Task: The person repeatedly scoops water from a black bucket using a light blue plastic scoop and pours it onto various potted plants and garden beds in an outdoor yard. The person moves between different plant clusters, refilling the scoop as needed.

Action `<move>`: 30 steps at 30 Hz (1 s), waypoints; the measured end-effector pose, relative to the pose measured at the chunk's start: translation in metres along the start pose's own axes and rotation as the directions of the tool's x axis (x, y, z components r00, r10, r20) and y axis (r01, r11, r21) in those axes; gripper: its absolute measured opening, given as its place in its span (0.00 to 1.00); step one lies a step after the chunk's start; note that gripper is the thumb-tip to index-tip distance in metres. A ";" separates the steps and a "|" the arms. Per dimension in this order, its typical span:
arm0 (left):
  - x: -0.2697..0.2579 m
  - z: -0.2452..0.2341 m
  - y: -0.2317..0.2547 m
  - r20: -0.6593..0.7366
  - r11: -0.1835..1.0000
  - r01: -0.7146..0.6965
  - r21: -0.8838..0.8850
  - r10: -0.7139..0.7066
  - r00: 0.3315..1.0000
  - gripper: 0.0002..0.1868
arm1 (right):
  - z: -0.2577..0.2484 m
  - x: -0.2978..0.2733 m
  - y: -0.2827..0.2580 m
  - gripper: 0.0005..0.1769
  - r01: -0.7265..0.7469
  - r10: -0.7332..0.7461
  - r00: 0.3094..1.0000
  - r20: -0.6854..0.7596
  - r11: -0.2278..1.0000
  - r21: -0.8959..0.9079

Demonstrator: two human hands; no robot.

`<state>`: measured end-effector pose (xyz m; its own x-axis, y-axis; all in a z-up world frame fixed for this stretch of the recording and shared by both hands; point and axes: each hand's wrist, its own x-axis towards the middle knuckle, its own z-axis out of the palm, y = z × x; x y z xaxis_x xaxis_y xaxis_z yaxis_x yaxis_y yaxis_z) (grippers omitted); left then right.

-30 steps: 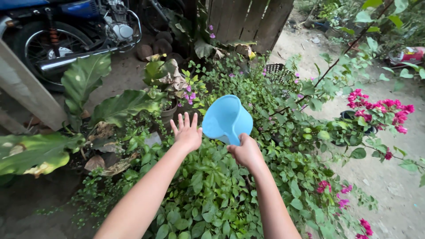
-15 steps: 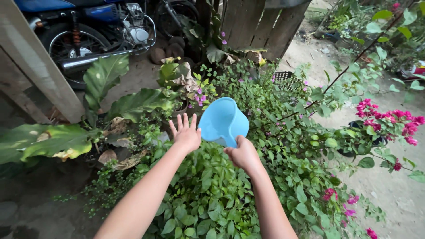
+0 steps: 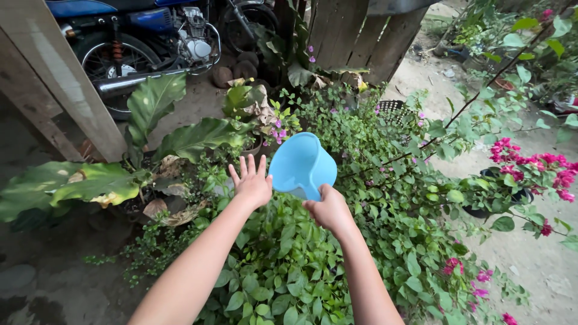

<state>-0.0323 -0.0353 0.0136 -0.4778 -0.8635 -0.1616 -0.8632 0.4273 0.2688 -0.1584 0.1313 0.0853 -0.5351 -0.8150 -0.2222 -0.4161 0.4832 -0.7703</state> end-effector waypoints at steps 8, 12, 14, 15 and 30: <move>-0.002 0.007 0.002 -0.010 1.000 -0.020 0.003 0.020 1.000 0.35 | -0.004 -0.016 -0.003 0.10 0.001 -0.001 1.000 0.007 1.000 -0.008; -0.004 0.009 0.010 -0.006 0.999 -0.050 0.014 0.051 0.999 0.35 | -0.008 -0.022 0.004 0.10 -0.013 0.013 1.000 0.003 0.999 -0.031; -0.004 0.010 0.015 0.001 0.997 -0.072 0.015 0.072 0.997 0.35 | -0.014 -0.030 0.001 0.10 -0.028 0.028 1.000 -0.008 0.999 -0.035; -0.004 0.011 0.017 0.003 0.996 -0.083 0.014 0.083 0.997 0.35 | -0.017 -0.035 0.000 0.10 -0.036 0.036 0.999 -0.012 0.998 -0.042; -0.004 0.046 0.078 0.071 0.955 -0.293 0.040 0.290 0.954 0.34 | -0.047 -0.076 0.043 0.10 -0.166 0.167 0.971 -0.173 0.986 0.020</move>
<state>-0.1054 0.0141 -0.0079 -0.7181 -0.6810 -0.1436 -0.6909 0.6724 0.2657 -0.1699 0.2293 0.0974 -0.7160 -0.6552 -0.2411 -0.3065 0.6053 -0.7346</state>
